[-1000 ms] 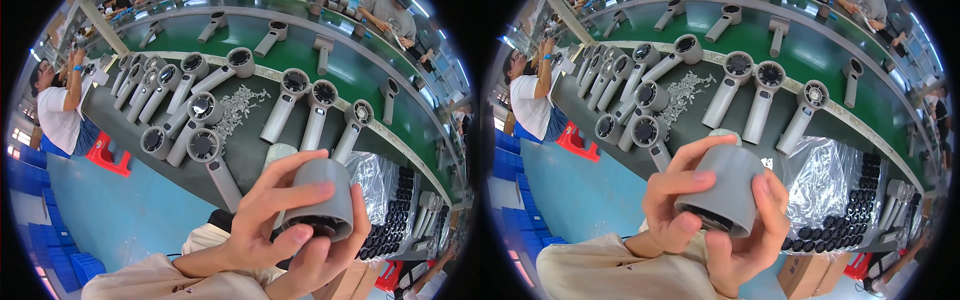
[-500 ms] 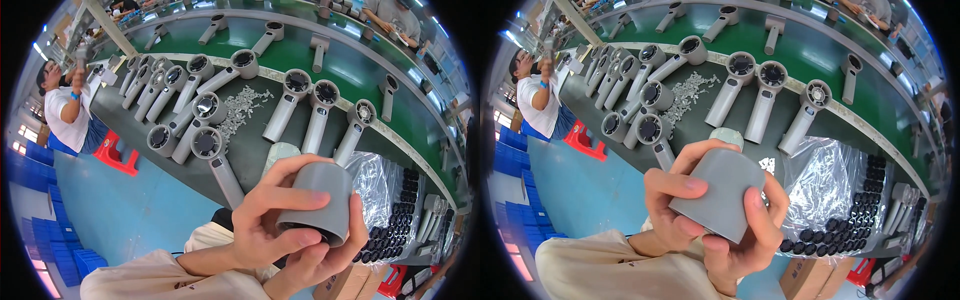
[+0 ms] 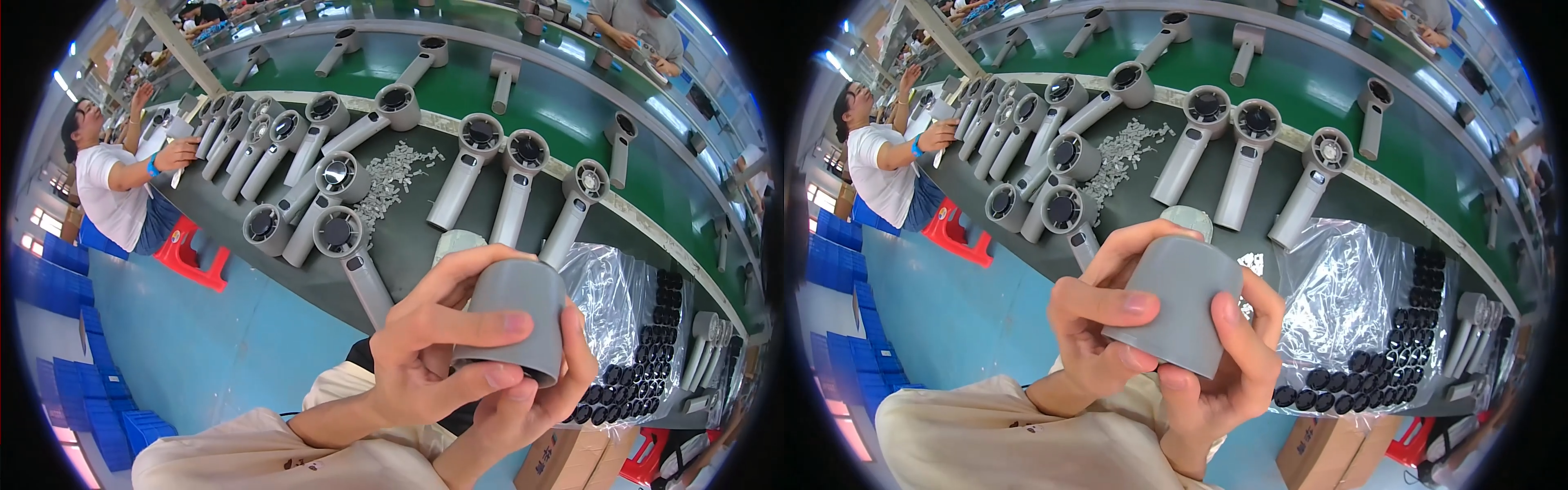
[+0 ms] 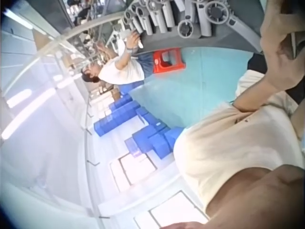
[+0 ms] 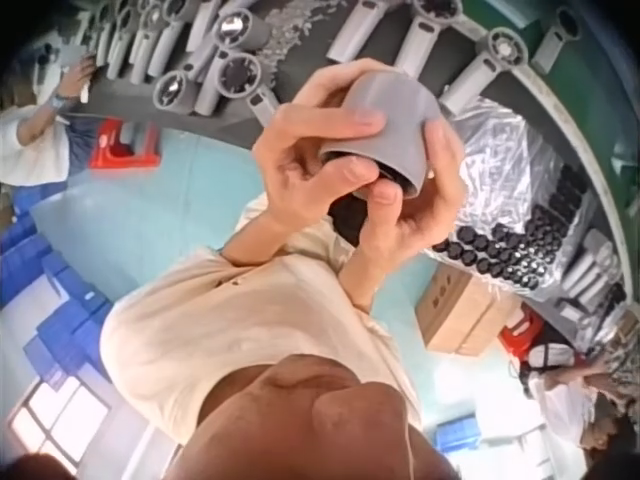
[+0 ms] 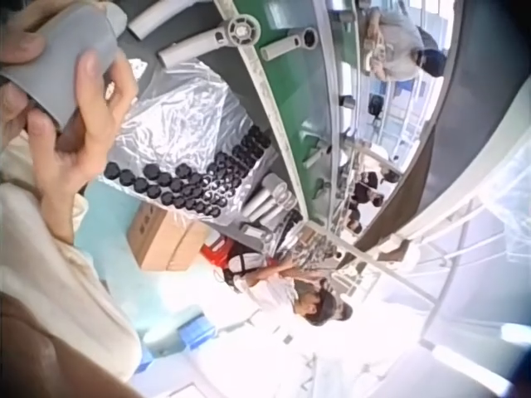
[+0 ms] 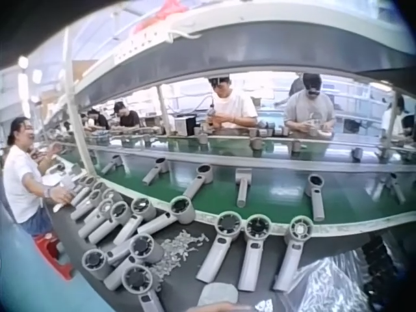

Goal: The person assembles handheld fans by picking up fan bodies, inserting internal components, pressing round caps into the fan housings by hand, and placing the assembled fans onto the conveyor belt.

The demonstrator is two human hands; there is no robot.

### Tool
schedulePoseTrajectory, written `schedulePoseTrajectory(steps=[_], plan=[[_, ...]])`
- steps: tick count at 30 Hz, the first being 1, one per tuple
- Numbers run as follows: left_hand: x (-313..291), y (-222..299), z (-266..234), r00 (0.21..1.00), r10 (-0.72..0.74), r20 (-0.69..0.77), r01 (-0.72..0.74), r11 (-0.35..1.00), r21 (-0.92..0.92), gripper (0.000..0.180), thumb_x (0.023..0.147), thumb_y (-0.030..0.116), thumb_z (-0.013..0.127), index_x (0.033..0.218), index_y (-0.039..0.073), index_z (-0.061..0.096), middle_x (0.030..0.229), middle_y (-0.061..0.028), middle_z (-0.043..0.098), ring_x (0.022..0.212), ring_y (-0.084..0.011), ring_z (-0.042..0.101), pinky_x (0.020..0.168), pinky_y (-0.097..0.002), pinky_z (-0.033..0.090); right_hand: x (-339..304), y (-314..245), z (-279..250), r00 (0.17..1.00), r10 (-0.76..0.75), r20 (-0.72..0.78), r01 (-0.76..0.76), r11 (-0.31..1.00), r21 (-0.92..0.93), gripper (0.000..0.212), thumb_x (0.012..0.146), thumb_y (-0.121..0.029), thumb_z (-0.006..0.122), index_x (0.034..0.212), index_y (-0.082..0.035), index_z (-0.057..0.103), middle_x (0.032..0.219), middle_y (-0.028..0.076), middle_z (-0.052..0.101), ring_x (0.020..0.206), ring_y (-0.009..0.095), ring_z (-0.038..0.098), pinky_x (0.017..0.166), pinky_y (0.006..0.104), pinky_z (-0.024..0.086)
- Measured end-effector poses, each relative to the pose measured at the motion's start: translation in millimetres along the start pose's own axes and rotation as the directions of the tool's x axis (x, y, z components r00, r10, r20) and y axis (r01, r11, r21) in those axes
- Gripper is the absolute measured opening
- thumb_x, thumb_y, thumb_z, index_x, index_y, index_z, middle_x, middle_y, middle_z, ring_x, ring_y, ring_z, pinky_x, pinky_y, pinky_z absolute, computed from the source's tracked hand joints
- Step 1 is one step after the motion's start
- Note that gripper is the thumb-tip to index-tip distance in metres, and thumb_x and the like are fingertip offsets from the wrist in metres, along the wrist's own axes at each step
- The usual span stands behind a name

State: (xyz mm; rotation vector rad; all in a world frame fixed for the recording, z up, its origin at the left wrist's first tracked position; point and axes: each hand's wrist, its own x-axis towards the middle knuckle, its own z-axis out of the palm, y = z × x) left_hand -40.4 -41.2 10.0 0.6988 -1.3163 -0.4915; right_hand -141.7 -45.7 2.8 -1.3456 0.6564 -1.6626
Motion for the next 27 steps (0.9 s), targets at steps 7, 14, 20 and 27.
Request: schedulePoseTrajectory(steps=[7, 14, 20, 27], plan=[[-2.0, -6.5, -5.4, 0.987, -0.152, -0.060, 0.150, 0.988, -0.025, 0.037, 0.086, 0.026, 0.065, 0.113, 0.004, 0.053, 0.122, -0.0359, 0.047, 0.106, -0.0361, 0.057, 0.085, -0.0422, 0.049, 2.9, -4.0, 5.5, 0.986, 0.165, -0.015, -0.166, 0.978, -0.125, 0.066, 0.083, -0.040, 0.067, 0.129, 0.001, 0.042, 0.122, 0.018, 0.050, 0.109, 0.025, 0.052, 0.093, 0.0353, 0.041], [17.2, 40.4, -15.8, 0.998, -0.015, -0.059, 0.043, 0.864, 0.502, 0.047, 0.075, 0.032, 0.073, 0.106, -0.002, 0.063, 0.125, -0.0287, 0.050, 0.114, -0.0373, 0.052, 0.097, -0.0404, 0.039, 9.7, -9.3, -15.9, 0.978, 0.121, 0.171, -0.085, 0.975, -0.205, 0.079, 0.069, -0.023, 0.081, 0.131, 0.001, 0.039, 0.112, 0.018, 0.050, 0.102, 0.024, 0.050, 0.089, 0.0332, 0.041], [10.4, 72.5, -14.5, 0.670, -0.710, 0.215, 0.656, 0.702, 0.277, 0.039, 0.075, 0.018, 0.075, 0.104, -0.004, 0.060, 0.114, -0.0219, 0.053, 0.102, -0.0307, 0.057, 0.084, -0.0346, 0.047, 14.6, -14.2, -3.3, 0.889, 0.303, -0.344, -0.251, 0.949, 0.190, 0.089, 0.068, -0.040, 0.080, 0.131, -0.001, 0.030, 0.114, 0.017, 0.050, 0.102, 0.024, 0.052, 0.088, 0.0337, 0.042], [-10.5, 15.3, 7.2, 0.971, -0.228, 0.072, 0.227, 0.974, 0.030, 0.075, 0.088, 0.030, 0.059, 0.139, -0.011, 0.021, 0.141, -0.0277, 0.032, 0.119, -0.0307, 0.046, 0.096, -0.0380, 0.039, 0.2, -20.8, 9.9, 0.916, 0.343, -0.207, -0.287, 0.923, 0.257, 0.076, 0.073, -0.042, 0.076, 0.125, -0.001, 0.038, 0.114, 0.022, 0.051, 0.103, 0.025, 0.053, 0.088, 0.0340, 0.042]])
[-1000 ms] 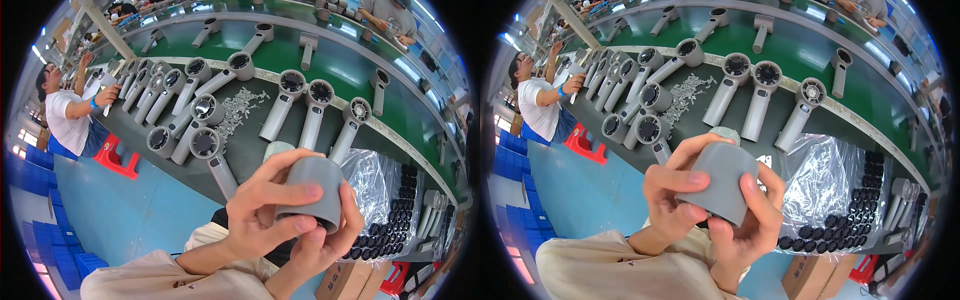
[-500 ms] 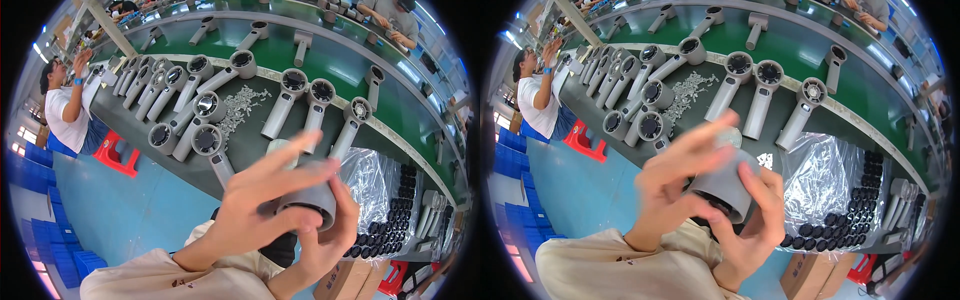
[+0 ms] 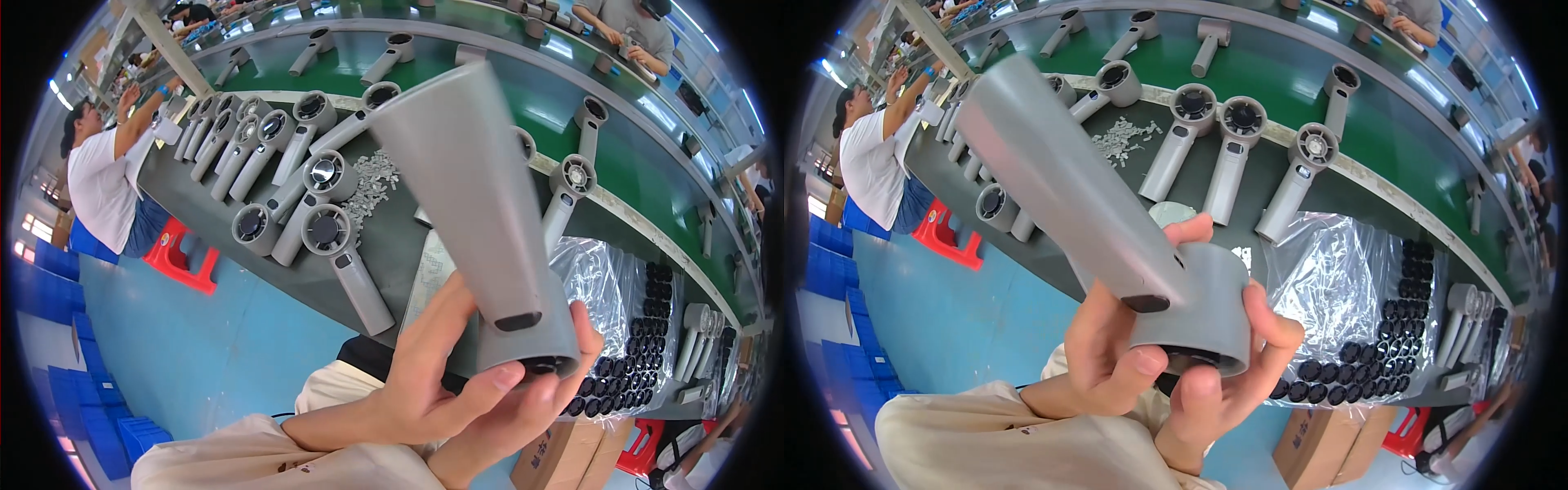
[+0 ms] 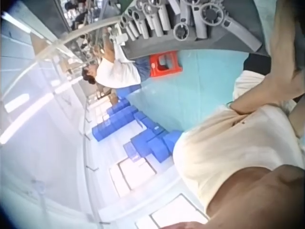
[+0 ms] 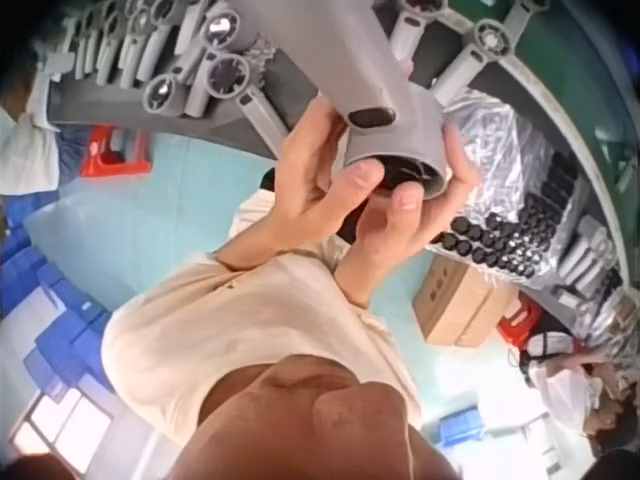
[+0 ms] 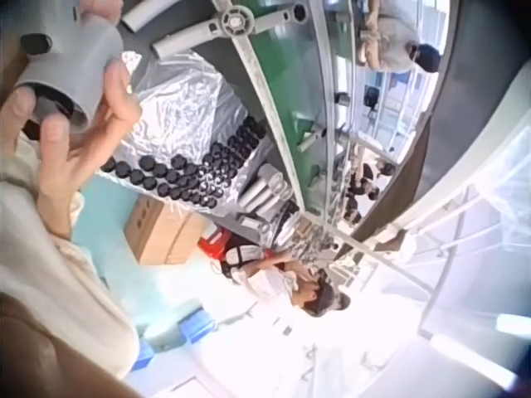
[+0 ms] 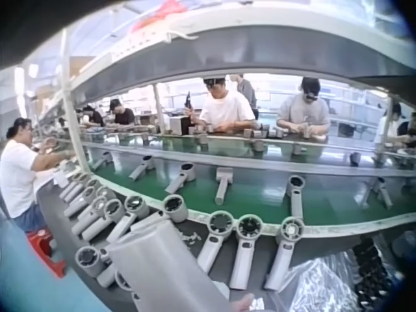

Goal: The person assembles handheld fans by picking up fan bodies, inserting internal components, pressing round caps into the fan housings by hand, and placing the assembled fans onto the conveyor belt.

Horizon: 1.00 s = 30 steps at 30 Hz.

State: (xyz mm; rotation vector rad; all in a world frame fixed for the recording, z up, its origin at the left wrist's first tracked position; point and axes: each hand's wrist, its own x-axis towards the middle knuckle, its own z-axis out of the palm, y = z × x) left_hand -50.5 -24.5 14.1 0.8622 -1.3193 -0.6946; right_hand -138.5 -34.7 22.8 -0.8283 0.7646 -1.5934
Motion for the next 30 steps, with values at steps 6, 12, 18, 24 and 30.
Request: schedulePoseTrajectory(steps=[6, 12, 18, 24, 30], plan=[[1.0, 8.6, -0.4, 0.997, -0.072, -0.011, 0.072, 0.997, 0.028, 0.072, 0.088, 0.032, 0.059, 0.136, -0.011, 0.027, 0.137, -0.0269, 0.037, 0.115, -0.0269, 0.049, 0.094, -0.0354, 0.041, -0.3, 1.0, -1.9, 0.999, -0.012, 0.046, 0.012, 1.000, 0.012, 0.059, 0.075, -0.033, 0.077, 0.112, -0.006, 0.041, 0.114, 0.029, 0.052, 0.104, 0.026, 0.053, 0.089, 0.0368, 0.041], [0.1, -2.9, -2.7, 0.996, 0.009, -0.090, 0.002, 0.992, 0.125, 0.061, 0.088, 0.032, 0.060, 0.126, -0.013, 0.043, 0.129, -0.0272, 0.047, 0.113, -0.0288, 0.051, 0.092, -0.0387, 0.043, 1.0, 9.7, -3.4, 0.996, -0.039, 0.081, 0.038, 0.999, 0.017, 0.056, 0.075, -0.033, 0.078, 0.109, -0.008, 0.041, 0.113, 0.029, 0.053, 0.103, 0.026, 0.054, 0.088, 0.0361, 0.042], [0.6, -6.6, -2.7, 0.987, 0.038, -0.158, -0.043, 0.999, -0.028, 0.057, 0.081, 0.024, 0.064, 0.122, -0.012, 0.047, 0.127, -0.0286, 0.045, 0.110, -0.0315, 0.052, 0.091, -0.0378, 0.042, 3.7, 14.9, 2.9, 0.991, -0.101, 0.083, 0.094, 0.992, 0.078, 0.061, 0.073, -0.033, 0.079, 0.114, -0.008, 0.041, 0.120, 0.031, 0.048, 0.106, 0.032, 0.054, 0.088, 0.0401, 0.045], [8.7, -1.4, -11.8, 0.981, 0.192, -0.012, -0.190, 0.978, 0.082, 0.066, 0.079, 0.030, 0.069, 0.126, -0.010, 0.044, 0.133, -0.0341, 0.040, 0.116, -0.0352, 0.049, 0.095, -0.0422, 0.038, -2.6, 5.3, 3.2, 0.995, -0.081, 0.060, 0.079, 0.996, 0.037, 0.071, 0.072, -0.039, 0.079, 0.120, -0.006, 0.037, 0.119, 0.030, 0.048, 0.106, 0.032, 0.054, 0.088, 0.0404, 0.044], [5.2, 12.5, -14.9, 0.997, 0.078, -0.011, -0.077, 0.992, 0.099, 0.069, 0.069, 0.016, 0.078, 0.125, -0.006, 0.045, 0.127, -0.0287, 0.046, 0.119, -0.0373, 0.046, 0.093, -0.0394, 0.039, -4.6, 14.7, 3.0, 0.999, -0.008, -0.044, 0.010, 0.999, 0.040, 0.078, 0.072, -0.045, 0.077, 0.124, -0.002, 0.037, 0.117, 0.027, 0.050, 0.105, 0.029, 0.054, 0.087, 0.0388, 0.044]])
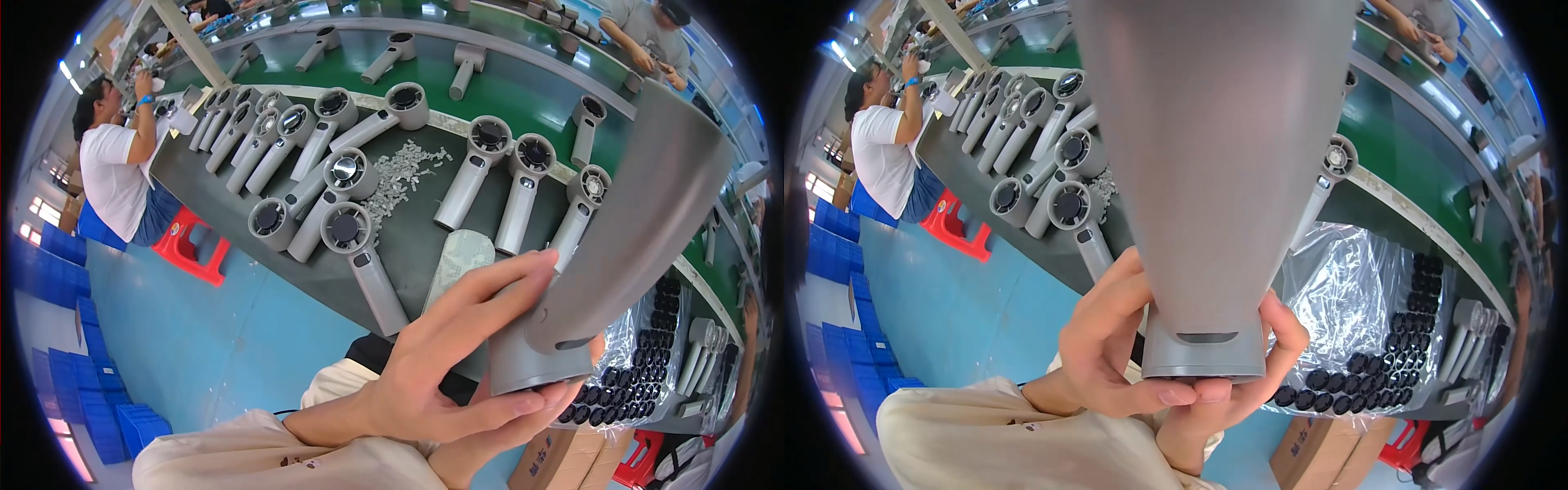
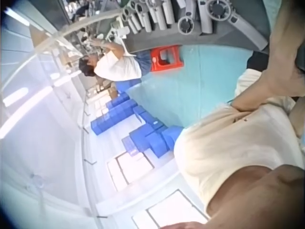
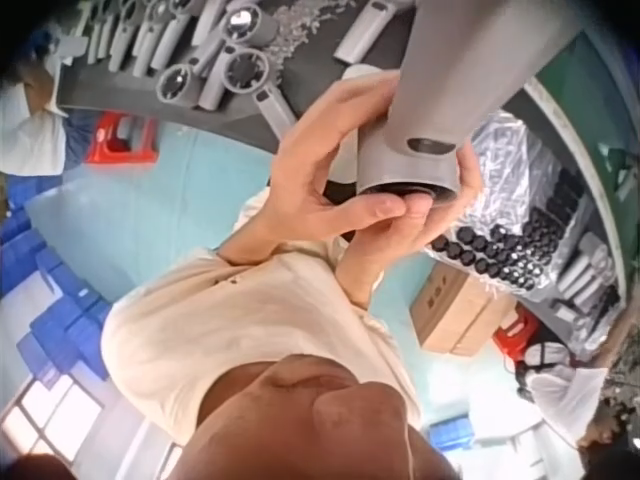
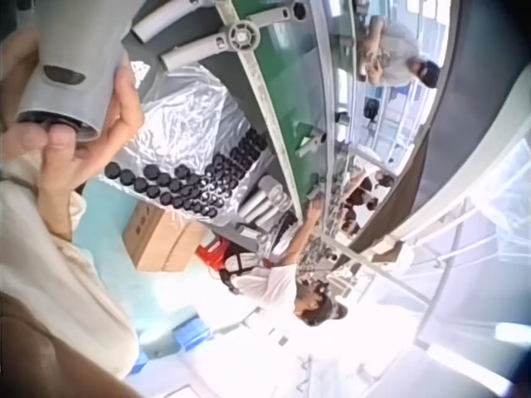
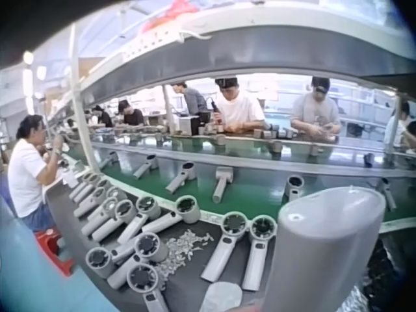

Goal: The person assembles handheld fans by picking up fan bodies, inserting internal components, pressing round caps into the fan housings by hand, and placing the assembled fans onto the conveyor belt.

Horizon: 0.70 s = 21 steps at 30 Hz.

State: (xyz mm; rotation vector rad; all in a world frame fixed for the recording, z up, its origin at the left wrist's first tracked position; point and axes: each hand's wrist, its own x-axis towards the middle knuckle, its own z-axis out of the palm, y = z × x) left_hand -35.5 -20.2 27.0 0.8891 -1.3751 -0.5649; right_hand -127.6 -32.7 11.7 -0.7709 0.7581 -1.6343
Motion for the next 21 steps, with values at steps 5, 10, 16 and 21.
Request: schedulePoseTrajectory(steps=[5, 10, 16, 21], plan=[[-3.7, 5.8, -0.7, 0.964, 0.080, -0.255, -0.013, 0.967, 0.254, 0.075, 0.068, 0.016, 0.078, 0.129, -0.002, 0.040, 0.128, -0.0259, 0.045, 0.124, -0.0397, 0.041, 0.098, -0.0432, 0.038, 8.4, -9.5, -0.3, 0.996, -0.085, 0.022, 0.087, 0.988, -0.130, 0.084, 0.066, -0.045, 0.081, 0.123, -0.001, 0.038, 0.116, 0.026, 0.052, 0.105, 0.031, 0.055, 0.088, 0.0395, 0.045], [2.0, 15.5, -35.7, 0.886, 0.464, 0.012, -0.399, 0.749, 0.529, 0.074, 0.065, 0.024, 0.081, 0.126, 0.006, 0.044, 0.129, -0.0319, 0.043, 0.123, -0.0463, 0.040, 0.100, -0.0557, 0.034, 13.3, -9.5, -11.1, 0.983, -0.184, 0.004, 0.181, 0.962, -0.203, 0.087, 0.061, -0.044, 0.085, 0.122, -0.002, 0.039, 0.116, 0.027, 0.052, 0.106, 0.033, 0.055, 0.090, 0.0427, 0.046], [7.6, 42.0, -12.9, 0.989, 0.136, 0.056, -0.132, 0.649, 0.750, 0.057, 0.056, 0.032, 0.082, 0.106, 0.009, 0.065, 0.116, -0.0237, 0.059, 0.114, -0.0452, 0.049, 0.097, -0.0485, 0.035, 13.8, -3.7, -8.5, 0.979, -0.203, 0.002, 0.200, 0.964, -0.173, 0.089, 0.056, -0.044, 0.086, 0.120, -0.004, 0.040, 0.116, 0.029, 0.052, 0.106, 0.035, 0.056, 0.089, 0.0442, 0.048], [14.6, 46.7, -7.5, 0.994, -0.007, 0.110, -0.079, 0.651, 0.755, 0.051, 0.060, 0.035, 0.078, 0.105, 0.012, 0.069, 0.112, -0.0165, 0.063, 0.110, -0.0351, 0.055, 0.091, -0.0417, 0.037, 19.0, -0.8, -7.9, 0.931, -0.354, 0.095, 0.365, 0.919, -0.148, 0.075, 0.063, -0.047, 0.082, 0.112, -0.003, 0.045, 0.117, 0.032, 0.051, 0.103, 0.035, 0.058, 0.085, 0.0394, 0.051]])
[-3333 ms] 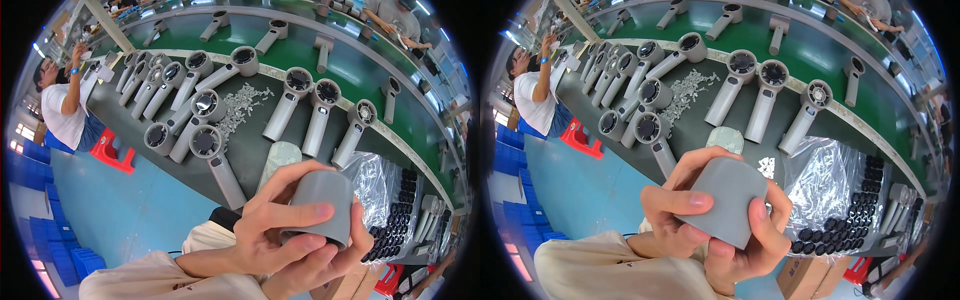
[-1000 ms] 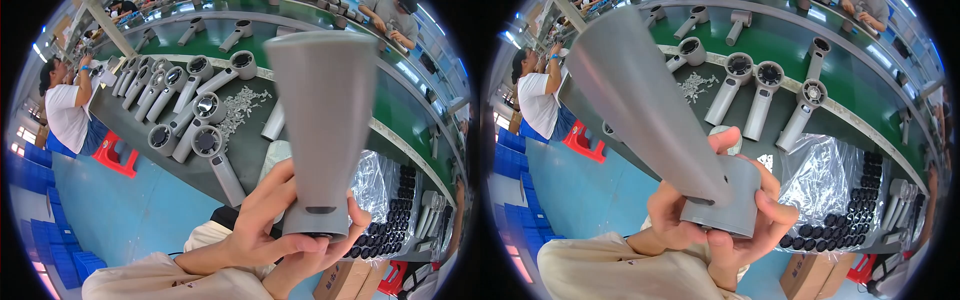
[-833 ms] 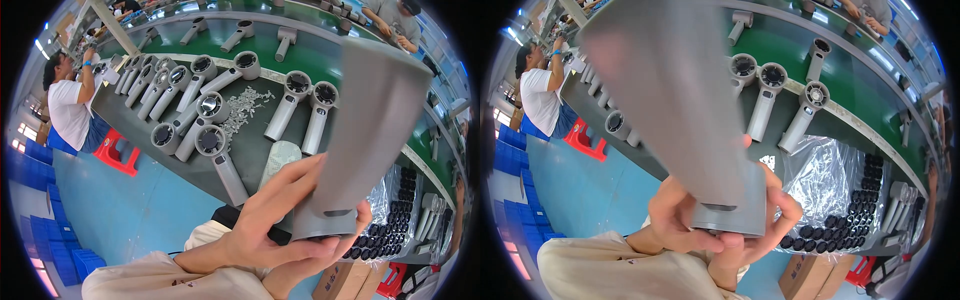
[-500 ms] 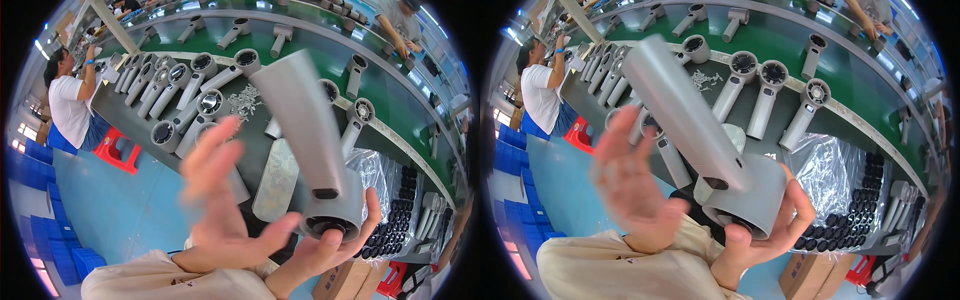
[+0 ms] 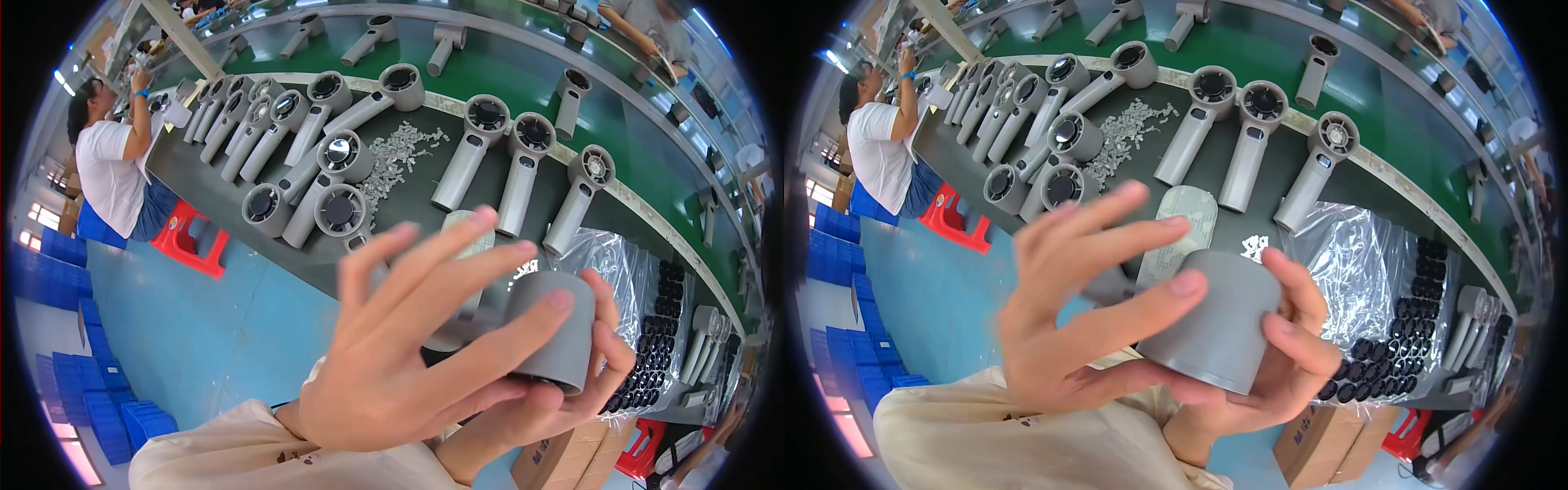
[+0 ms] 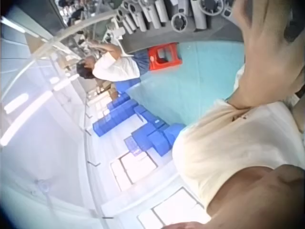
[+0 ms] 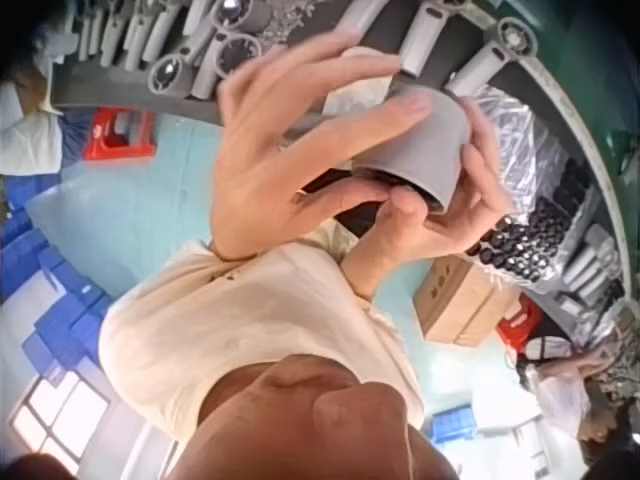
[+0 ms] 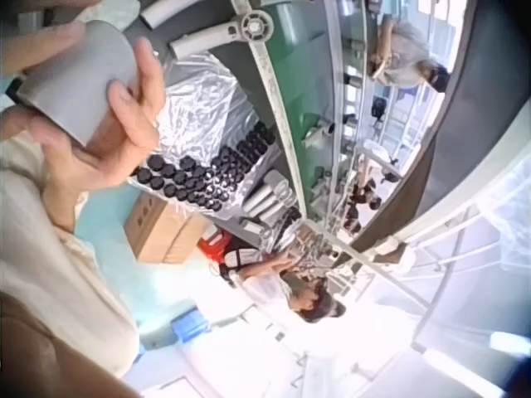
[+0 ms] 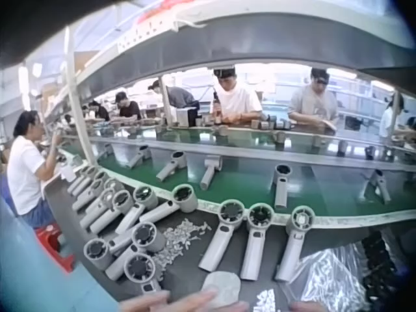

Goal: The person assembles handheld fans by picking up fan bodies, inserting internal components, pressing round caps into the fan housings by hand, and placing the assembled fans onto the conveyor belt.

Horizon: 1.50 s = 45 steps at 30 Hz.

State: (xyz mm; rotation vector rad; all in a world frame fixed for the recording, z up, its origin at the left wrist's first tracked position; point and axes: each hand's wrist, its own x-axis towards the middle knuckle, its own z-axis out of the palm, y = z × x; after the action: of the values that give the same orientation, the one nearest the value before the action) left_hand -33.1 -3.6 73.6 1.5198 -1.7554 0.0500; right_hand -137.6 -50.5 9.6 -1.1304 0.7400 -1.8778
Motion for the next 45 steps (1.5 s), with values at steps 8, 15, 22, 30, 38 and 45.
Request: schedulePoseTrajectory(steps=[8, 15, 22, 30, 38, 45], plan=[[-7.8, -13.8, 27.2, 0.999, 0.007, -0.043, -0.030, 0.819, -0.573, 0.044, 0.071, 0.006, 0.074, 0.114, 0.007, 0.064, 0.126, -0.0298, 0.046, 0.102, -0.0372, 0.060, 0.065, -0.0339, 0.056, -13.7, -0.2, 13.1, 0.995, 0.094, 0.031, -0.095, 0.995, 0.025, 0.067, 0.085, -0.061, 0.050, 0.121, -0.005, 0.045, 0.121, 0.035, 0.046, 0.108, 0.036, 0.055, 0.085, 0.0407, 0.051], [-12.2, -4.7, 36.6, 0.993, -0.088, -0.075, 0.032, 0.832, -0.554, 0.036, 0.079, 0.017, 0.071, 0.113, 0.009, 0.064, 0.123, -0.0256, 0.043, 0.103, -0.0370, 0.057, 0.067, -0.0346, 0.056, -13.3, -7.2, 18.3, 0.972, 0.226, 0.056, -0.231, 0.968, 0.099, 0.070, 0.089, -0.054, 0.046, 0.135, -0.002, 0.033, 0.123, 0.032, 0.045, 0.110, 0.037, 0.053, 0.086, 0.0430, 0.050], [-15.0, -4.5, 47.7, 0.977, -0.109, -0.185, 0.011, 0.886, -0.463, 0.030, 0.080, 0.018, 0.068, 0.109, 0.012, 0.065, 0.120, -0.0280, 0.045, 0.095, -0.0355, 0.058, 0.060, -0.0320, 0.055, -23.2, 4.6, 4.0, 0.933, 0.355, -0.053, -0.357, 0.933, -0.038, 0.076, 0.084, -0.056, 0.051, 0.132, 0.001, 0.035, 0.119, 0.021, 0.050, 0.107, 0.030, 0.054, 0.088, 0.0394, 0.048], [-10.7, -5.9, 55.6, 0.951, -0.182, -0.250, -0.029, 0.754, -0.657, 0.034, 0.078, 0.015, 0.069, 0.109, 0.003, 0.065, 0.116, -0.0279, 0.049, 0.096, -0.0332, 0.058, 0.062, -0.0322, 0.053, -14.3, -15.1, 27.8, 0.889, 0.435, -0.147, -0.436, 0.900, 0.025, 0.068, 0.082, -0.054, 0.048, 0.127, -0.004, 0.043, 0.114, 0.016, 0.052, 0.099, 0.028, 0.056, 0.082, 0.0364, 0.050], [-11.2, -15.7, 26.3, 0.974, -0.176, -0.140, 0.050, 0.777, -0.628, 0.055, 0.068, 0.014, 0.080, 0.117, 0.001, 0.060, 0.124, -0.0254, 0.052, 0.100, -0.0277, 0.057, 0.072, -0.0306, 0.051, -10.3, -15.0, 6.2, 0.951, 0.306, -0.038, -0.308, 0.949, -0.069, 0.083, 0.070, -0.060, 0.069, 0.121, -0.001, 0.042, 0.109, 0.018, 0.054, 0.097, 0.026, 0.057, 0.081, 0.0340, 0.049], [-3.0, -9.4, -5.2, 0.993, -0.005, -0.121, -0.038, 0.935, -0.351, 0.053, 0.063, 0.026, 0.082, 0.107, 0.002, 0.065, 0.120, -0.0217, 0.057, 0.100, -0.0297, 0.056, 0.066, -0.0304, 0.051, -4.9, -14.5, -0.3, 0.959, 0.273, 0.075, -0.280, 0.953, 0.117, 0.080, 0.070, -0.047, 0.077, 0.127, -0.004, 0.041, 0.119, 0.024, 0.052, 0.105, 0.029, 0.055, 0.085, 0.0403, 0.047]])
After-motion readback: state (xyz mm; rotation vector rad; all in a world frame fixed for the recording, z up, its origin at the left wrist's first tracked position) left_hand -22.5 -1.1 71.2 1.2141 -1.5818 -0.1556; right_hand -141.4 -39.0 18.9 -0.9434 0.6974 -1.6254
